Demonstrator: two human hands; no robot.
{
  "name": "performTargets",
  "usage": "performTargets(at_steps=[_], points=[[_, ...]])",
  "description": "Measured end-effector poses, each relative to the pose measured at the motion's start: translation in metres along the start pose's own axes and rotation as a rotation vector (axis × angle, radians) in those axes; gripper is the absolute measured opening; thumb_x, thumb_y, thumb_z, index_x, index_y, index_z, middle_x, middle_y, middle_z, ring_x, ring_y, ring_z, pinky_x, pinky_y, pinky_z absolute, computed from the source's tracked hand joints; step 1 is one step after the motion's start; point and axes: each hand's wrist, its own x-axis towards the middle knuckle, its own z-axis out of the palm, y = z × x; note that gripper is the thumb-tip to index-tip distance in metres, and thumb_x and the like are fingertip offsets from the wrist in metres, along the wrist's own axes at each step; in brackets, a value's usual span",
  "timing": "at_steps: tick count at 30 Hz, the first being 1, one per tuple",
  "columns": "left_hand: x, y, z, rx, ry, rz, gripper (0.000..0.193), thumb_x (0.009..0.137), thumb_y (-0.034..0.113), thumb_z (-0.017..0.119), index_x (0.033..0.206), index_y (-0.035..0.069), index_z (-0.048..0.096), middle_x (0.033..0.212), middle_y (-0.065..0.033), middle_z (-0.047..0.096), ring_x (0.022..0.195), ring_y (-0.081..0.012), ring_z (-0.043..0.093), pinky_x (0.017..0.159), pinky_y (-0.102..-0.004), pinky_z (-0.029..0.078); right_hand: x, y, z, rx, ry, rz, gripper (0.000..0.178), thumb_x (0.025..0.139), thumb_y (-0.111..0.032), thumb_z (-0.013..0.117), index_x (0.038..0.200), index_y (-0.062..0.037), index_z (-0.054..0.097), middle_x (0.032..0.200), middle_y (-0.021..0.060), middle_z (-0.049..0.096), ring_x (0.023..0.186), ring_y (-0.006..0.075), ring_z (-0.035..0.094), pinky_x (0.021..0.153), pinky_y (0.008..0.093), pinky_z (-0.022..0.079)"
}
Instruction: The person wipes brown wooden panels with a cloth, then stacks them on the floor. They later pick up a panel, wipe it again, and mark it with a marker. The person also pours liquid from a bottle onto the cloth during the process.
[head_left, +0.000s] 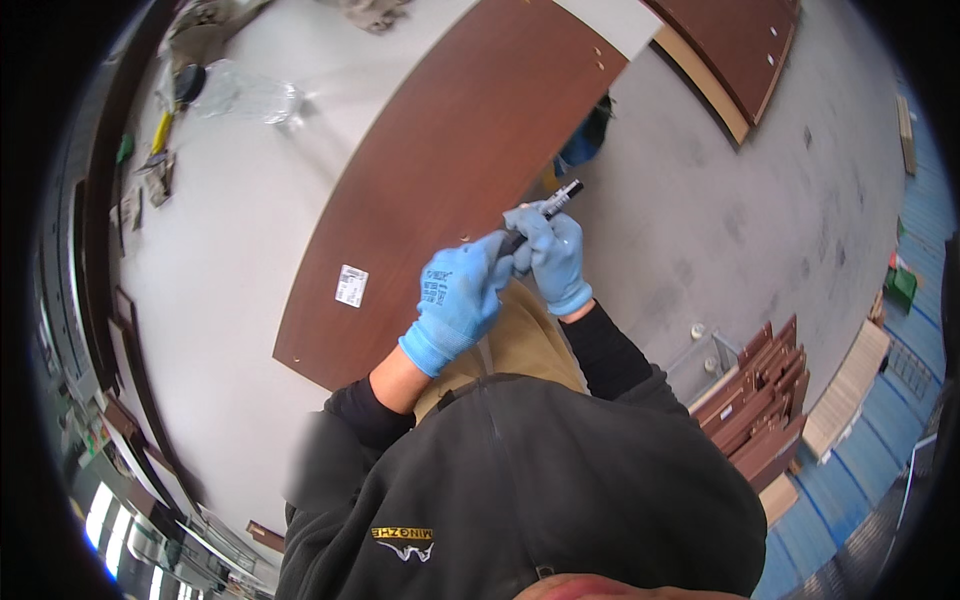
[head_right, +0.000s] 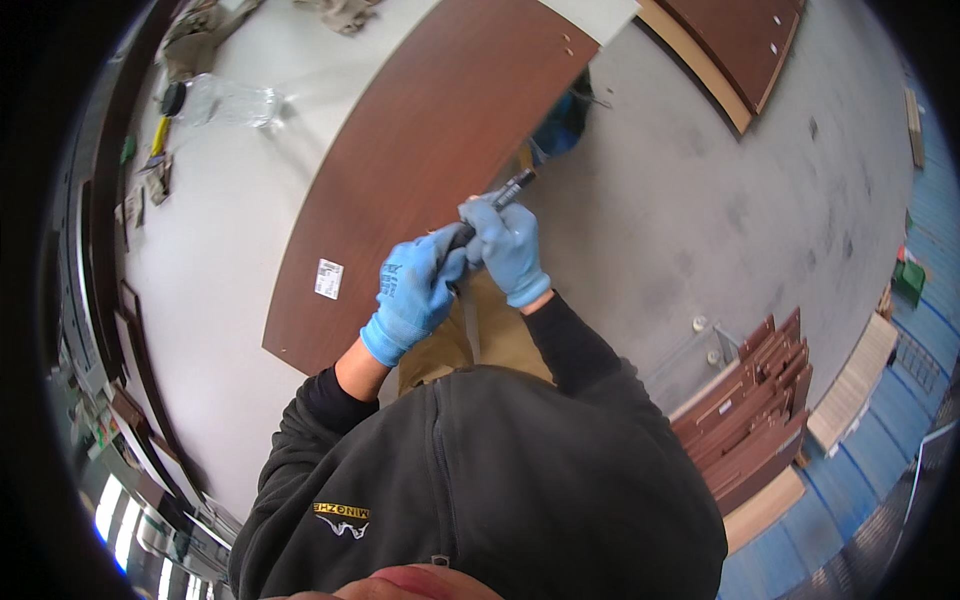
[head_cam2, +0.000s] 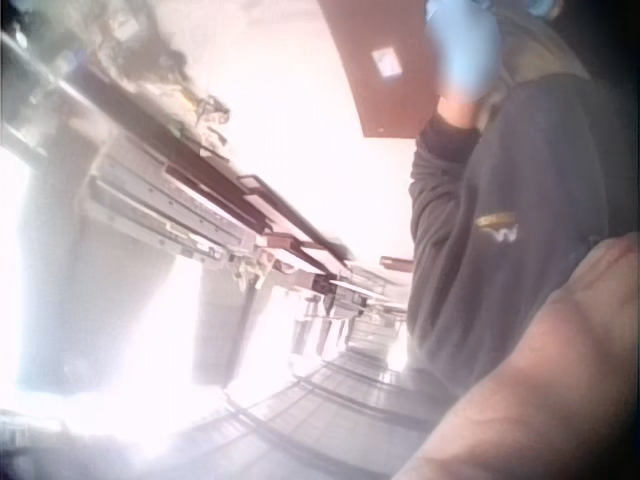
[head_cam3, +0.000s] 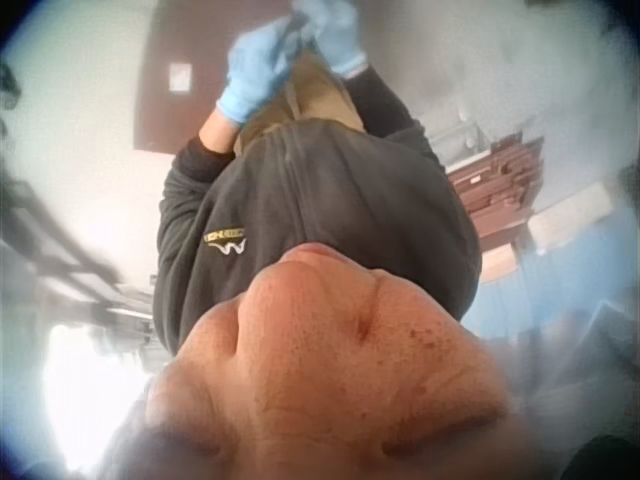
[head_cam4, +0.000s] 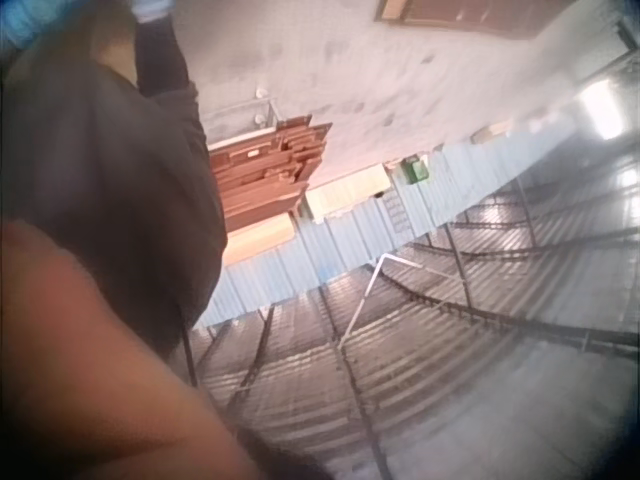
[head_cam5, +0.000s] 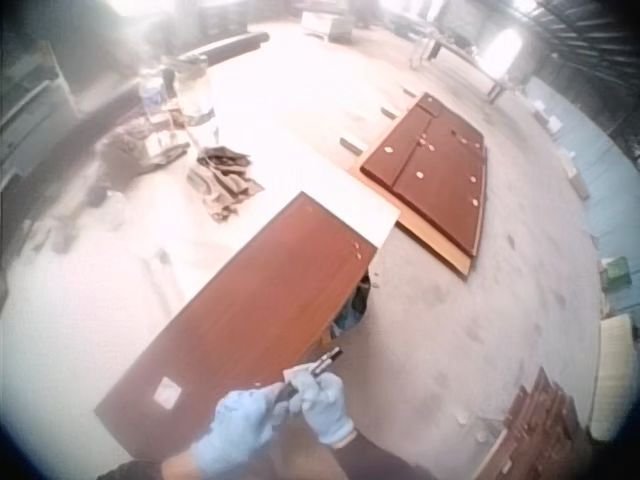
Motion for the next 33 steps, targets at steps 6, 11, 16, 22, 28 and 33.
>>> performTargets(at_steps=[6, 11, 16, 22, 28, 33], points=[[-0.004, 0.007, -0.020, -0.043, 0.019, -0.062, 0.010, 0.100, 0.015, 0.063, 0.106, 0.008, 0.065, 0.084, -0.0164, 0.071, 0.081, -0.0415, 0.070, 0.069, -0.0523, 0.052, 0.008, -0.005, 0.017, 0.008, -0.021, 0.055, 0.033, 0.102, -0.026, 0.066, 0.085, 0.0016, 0.072, 0.063, 0.0012, 0.059, 0.053, 0.0079, 0.055, 0.053, 0.0263, 0.041], [-0.017, 0.005, -0.035, 0.078, 0.145, -0.046, 0.011, 0.099, 0.015, 0.064, 0.106, 0.008, 0.060, 0.081, -0.0173, 0.069, 0.077, -0.0426, 0.069, 0.066, -0.0534, 0.052, 0.015, -0.002, 0.041, -0.084, -0.074, -0.058, 0.032, 0.105, -0.025, 0.062, 0.090, 0.0020, 0.071, 0.074, 0.0032, 0.062, 0.053, 0.0082, 0.054, 0.053, 0.0263, 0.042], [-0.041, -0.007, -0.063, 0.104, 0.297, -0.055, 0.013, 0.103, 0.017, 0.064, 0.107, 0.006, 0.060, 0.078, -0.0167, 0.067, 0.073, -0.0380, 0.070, 0.063, -0.0507, 0.051, 0.031, 0.016, 0.086, -0.411, -0.151, -0.555, 0.028, 0.107, -0.022, 0.057, 0.096, 0.0001, 0.070, 0.074, 0.0043, 0.063, 0.052, 0.0127, 0.053, 0.053, 0.0312, 0.045], [-0.111, -0.061, -0.104, 0.367, 0.302, -0.177, 0.021, 0.098, 0.015, 0.071, 0.115, 0.005, 0.065, 0.076, -0.0141, 0.067, 0.069, -0.0344, 0.068, 0.060, -0.0481, 0.050, 0.124, -0.014, 0.080, 0.286, 0.306, -0.014, 0.036, 0.107, -0.036, 0.064, 0.103, 0.0005, 0.066, 0.056, -0.0007, 0.044, 0.045, 0.0120, 0.044, 0.050, 0.0330, 0.048], [-0.074, -0.209, -0.203, 0.481, 0.651, -0.112, 0.030, 0.096, 0.022, 0.075, 0.122, 0.008, 0.071, 0.085, -0.0124, 0.072, 0.077, -0.0364, 0.070, 0.069, -0.0496, 0.053, 0.135, 0.024, 0.112, 0.310, 0.075, 0.071, 0.040, 0.109, -0.039, 0.065, 0.102, 0.0003, 0.067, 0.056, -0.0036, 0.041, 0.046, 0.0112, 0.042, 0.054, 0.0352, 0.052], [-0.041, -0.290, -0.289, 0.661, 0.477, -0.252, 0.042, 0.095, 0.045, 0.074, 0.121, 0.012, 0.077, 0.110, -0.0147, 0.078, 0.100, -0.0368, 0.073, 0.087, -0.0497, 0.056, 0.132, 0.048, 0.120, 0.327, 0.126, 0.102, 0.038, 0.111, -0.038, 0.063, 0.100, -0.0014, 0.067, 0.056, -0.0031, 0.044, 0.045, 0.0125, 0.044, 0.056, 0.0361, 0.055]])
